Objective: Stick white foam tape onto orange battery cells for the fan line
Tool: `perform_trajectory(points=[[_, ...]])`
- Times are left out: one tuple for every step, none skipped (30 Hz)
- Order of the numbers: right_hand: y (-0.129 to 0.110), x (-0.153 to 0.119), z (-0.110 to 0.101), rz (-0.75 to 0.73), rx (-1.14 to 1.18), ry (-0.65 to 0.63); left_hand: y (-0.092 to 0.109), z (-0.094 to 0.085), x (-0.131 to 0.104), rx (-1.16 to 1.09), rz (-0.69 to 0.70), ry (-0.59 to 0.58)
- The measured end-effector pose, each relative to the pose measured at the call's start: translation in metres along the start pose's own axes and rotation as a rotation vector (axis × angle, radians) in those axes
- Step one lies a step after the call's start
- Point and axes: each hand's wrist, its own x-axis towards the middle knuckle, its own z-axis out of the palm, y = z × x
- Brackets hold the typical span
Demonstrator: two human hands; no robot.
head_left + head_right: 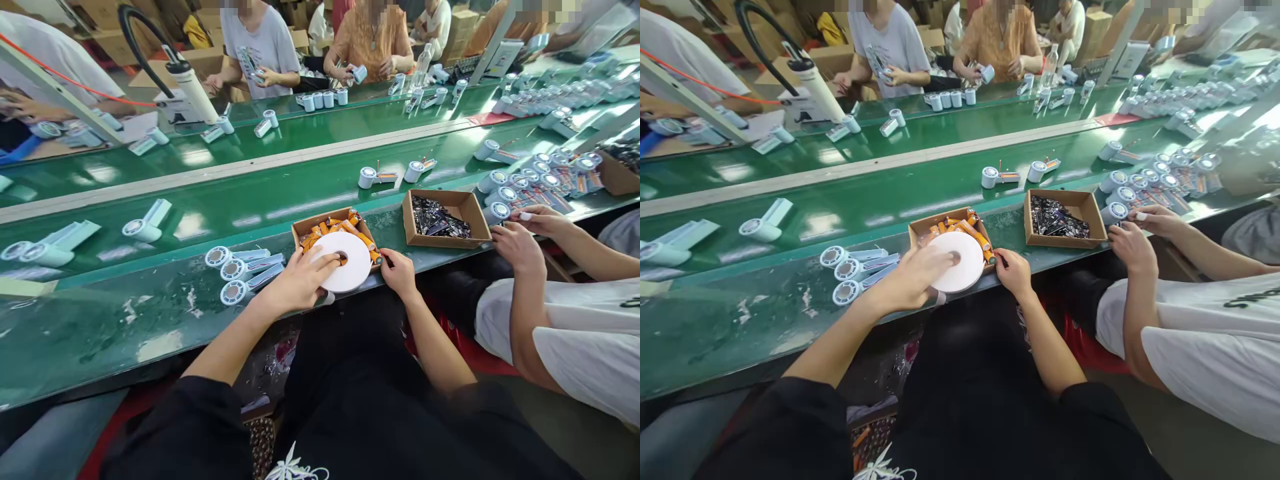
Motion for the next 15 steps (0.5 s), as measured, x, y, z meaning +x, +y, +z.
perform_trajectory(points=[[-0.001, 0.001, -0.004, 0.015, 0.024, 0.018, -0.005, -0.004, 0.001, -0.003, 0.017, -0.009], [-0.003, 0.001, -0.009, 0.040, 0.070, 0.059, -0.008, -0.005, -0.004, -0.020, 0.029, 0.011], [-0.008, 0.000, -0.016, 0.069, 0.138, 0.118, -0.010, -0.004, -0.013, -0.042, 0.026, 0.074], [-0.015, -0.002, -0.023, 0.091, 0.221, 0.185, -0.010, -0.001, -0.024, -0.061, 0.006, 0.176], [-0.027, -0.006, -0.030, 0.097, 0.308, 0.224, -0.009, 0.002, -0.036, -0.066, -0.033, 0.297], [-0.042, -0.011, -0.035, 0.084, 0.392, 0.199, -0.006, 0.007, -0.047, -0.052, -0.080, 0.427], [-0.060, -0.017, -0.038, 0.051, 0.459, 0.092, -0.002, 0.012, -0.056, -0.022, -0.122, 0.542], [-0.081, -0.024, -0.037, 0.004, 0.497, -0.091, 0.003, 0.017, -0.064, 0.018, -0.151, 0.624], [-0.102, -0.030, -0.034, -0.047, 0.519, -0.319, 0.007, 0.022, -0.069, 0.056, -0.164, 0.673], [-0.123, -0.037, -0.027, -0.098, 0.522, -0.536, 0.011, 0.027, -0.073, 0.084, -0.170, 0.699], [-0.142, -0.043, -0.018, -0.157, 0.507, -0.722, 0.013, 0.030, -0.076, 0.099, -0.181, 0.718], [-0.157, -0.048, -0.008, -0.224, 0.470, -0.864, 0.014, 0.033, -0.079, 0.091, -0.212, 0.736], [-0.168, -0.051, 0.001, -0.297, 0.406, -0.960, 0.013, 0.035, -0.084, 0.052, -0.271, 0.755], [-0.175, -0.052, 0.008, -0.371, 0.321, -1.023, 0.011, 0.037, -0.089, -0.017, -0.354, 0.788], [-0.178, -0.049, 0.012, -0.436, 0.231, -1.063, 0.007, 0.038, -0.096, -0.112, -0.456, 0.831]])
